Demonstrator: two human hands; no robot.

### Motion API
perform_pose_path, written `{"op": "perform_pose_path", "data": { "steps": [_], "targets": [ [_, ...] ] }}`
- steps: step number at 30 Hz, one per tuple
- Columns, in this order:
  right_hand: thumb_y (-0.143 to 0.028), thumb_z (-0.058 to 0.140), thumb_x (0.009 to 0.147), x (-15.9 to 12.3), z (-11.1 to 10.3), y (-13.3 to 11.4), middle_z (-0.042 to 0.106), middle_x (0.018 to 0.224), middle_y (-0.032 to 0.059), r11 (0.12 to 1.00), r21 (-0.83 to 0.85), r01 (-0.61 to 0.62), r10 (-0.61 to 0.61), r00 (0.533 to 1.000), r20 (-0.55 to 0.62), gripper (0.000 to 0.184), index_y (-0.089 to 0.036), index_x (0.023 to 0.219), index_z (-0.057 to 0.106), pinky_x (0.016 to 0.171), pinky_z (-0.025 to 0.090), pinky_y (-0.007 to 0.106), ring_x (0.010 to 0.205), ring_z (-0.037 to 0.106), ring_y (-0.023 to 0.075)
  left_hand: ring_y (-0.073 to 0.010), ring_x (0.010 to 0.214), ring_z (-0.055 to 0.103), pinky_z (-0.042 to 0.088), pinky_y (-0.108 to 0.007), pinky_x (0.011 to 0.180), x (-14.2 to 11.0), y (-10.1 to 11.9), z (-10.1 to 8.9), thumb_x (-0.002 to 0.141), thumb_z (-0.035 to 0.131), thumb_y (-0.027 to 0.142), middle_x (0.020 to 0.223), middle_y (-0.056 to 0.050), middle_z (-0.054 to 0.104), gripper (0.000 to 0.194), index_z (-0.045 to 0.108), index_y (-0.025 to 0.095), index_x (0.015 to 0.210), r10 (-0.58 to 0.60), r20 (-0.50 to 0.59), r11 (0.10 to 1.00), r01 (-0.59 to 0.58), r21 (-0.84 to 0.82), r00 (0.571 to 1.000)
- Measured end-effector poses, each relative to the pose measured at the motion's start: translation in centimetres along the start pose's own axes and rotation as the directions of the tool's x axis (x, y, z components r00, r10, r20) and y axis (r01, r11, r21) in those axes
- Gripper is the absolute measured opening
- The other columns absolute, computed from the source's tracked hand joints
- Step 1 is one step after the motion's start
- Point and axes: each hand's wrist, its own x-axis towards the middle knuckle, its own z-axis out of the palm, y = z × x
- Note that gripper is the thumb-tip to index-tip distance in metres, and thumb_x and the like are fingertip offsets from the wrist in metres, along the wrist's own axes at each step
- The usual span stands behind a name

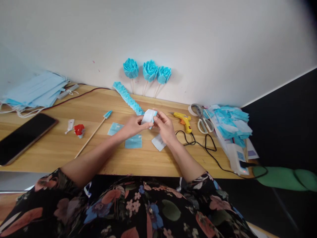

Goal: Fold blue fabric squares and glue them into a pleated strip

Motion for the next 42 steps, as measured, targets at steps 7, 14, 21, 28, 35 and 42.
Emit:
{"op": "perform_pose_path", "data": {
  "steps": [7, 14, 21, 28, 35, 42],
  "targets": [
    [-0.053, 0.070, 0.080, 0.0, 0.1, 0.5, 0.064, 0.093, 0.0017, 0.999, 0.042, 0.006, -0.006, 1.000, 0.010, 0.051, -0.029, 0.125, 0.067, 0.065, 0.054, 0.028, 0.074, 0.058, 0.0143, -0.0104, 0.054, 0.038, 0.026, -0.024, 0.051, 0.1, -0.9, 0.2, 0.072, 0.071, 0.036, 0.057, 0.003, 0.048, 0.020, 0.064, 0.017, 0.068, -0.090, -0.061, 0.996, 0.091, 0.022, 0.994],
    [-0.064, 0.055, 0.089, 0.5, -1.3, 0.3, 0.074, 0.103, 0.0054, 0.996, 0.075, 0.043, -0.051, 0.994, 0.096, 0.050, -0.025, 0.117, 0.072, 0.079, 0.056, 0.034, 0.089, 0.067, 0.0184, -0.0105, 0.053, 0.036, 0.025, -0.024, 0.051, 0.1, -0.4, -0.2, 0.072, 0.067, 0.030, 0.056, 0.004, 0.044, 0.017, 0.058, 0.019, 0.064, -0.030, 0.022, 0.999, 0.029, 0.041, 0.999],
    [-0.048, 0.076, 0.073, 1.3, -2.0, -0.3, 0.076, 0.099, 0.0037, 0.995, -0.082, 0.061, -0.066, 0.996, -0.054, 0.038, -0.022, 0.101, 0.076, 0.079, 0.054, 0.032, 0.086, 0.066, 0.0175, -0.0114, 0.053, 0.037, 0.025, -0.026, 0.051, 0.2, -0.9, -0.3, 0.072, 0.071, 0.031, 0.056, 0.003, 0.047, 0.015, 0.061, 0.020, 0.068, -0.027, 0.029, 1.000, 0.027, 0.007, 0.999],
    [-0.043, 0.074, 0.076, 1.4, -2.3, 0.0, 0.064, 0.075, -0.0018, 0.980, -0.153, 0.127, -0.138, 0.989, -0.062, 0.028, -0.020, 0.091, 0.075, 0.066, 0.045, 0.026, 0.068, 0.052, 0.0119, -0.0119, 0.061, 0.042, 0.031, -0.026, 0.060, 0.2, 0.9, -1.3, 0.076, 0.065, 0.039, 0.064, 0.003, 0.050, 0.023, 0.056, 0.019, 0.068, -0.040, -0.168, 0.999, 0.035, -0.037, 0.985],
    [-0.048, 0.070, 0.081, 1.3, -2.4, 0.5, 0.058, 0.071, -0.0017, 0.955, -0.247, 0.163, -0.181, 0.982, -0.051, 0.028, -0.020, 0.082, 0.071, 0.063, 0.041, 0.026, 0.066, 0.048, 0.0130, -0.0117, 0.063, 0.043, 0.033, -0.026, 0.062, 0.0, 1.5, -1.4, 0.080, 0.064, 0.035, 0.065, 0.003, 0.050, 0.020, 0.059, 0.018, 0.072, -0.061, -0.206, 0.996, 0.048, -0.070, 0.977],
    [-0.048, 0.067, 0.082, 1.0, -2.3, -0.3, 0.049, 0.063, -0.0031, 0.925, -0.329, 0.189, -0.226, 0.971, -0.078, 0.031, -0.021, 0.069, 0.060, 0.059, 0.035, 0.026, 0.061, 0.041, 0.0121, -0.0122, 0.061, 0.043, 0.032, -0.027, 0.060, 0.2, 0.8, -1.4, 0.082, 0.063, 0.040, 0.065, 0.003, 0.051, 0.025, 0.058, 0.019, 0.070, -0.026, -0.200, 0.999, 0.021, -0.029, 0.980]
  ]
}}
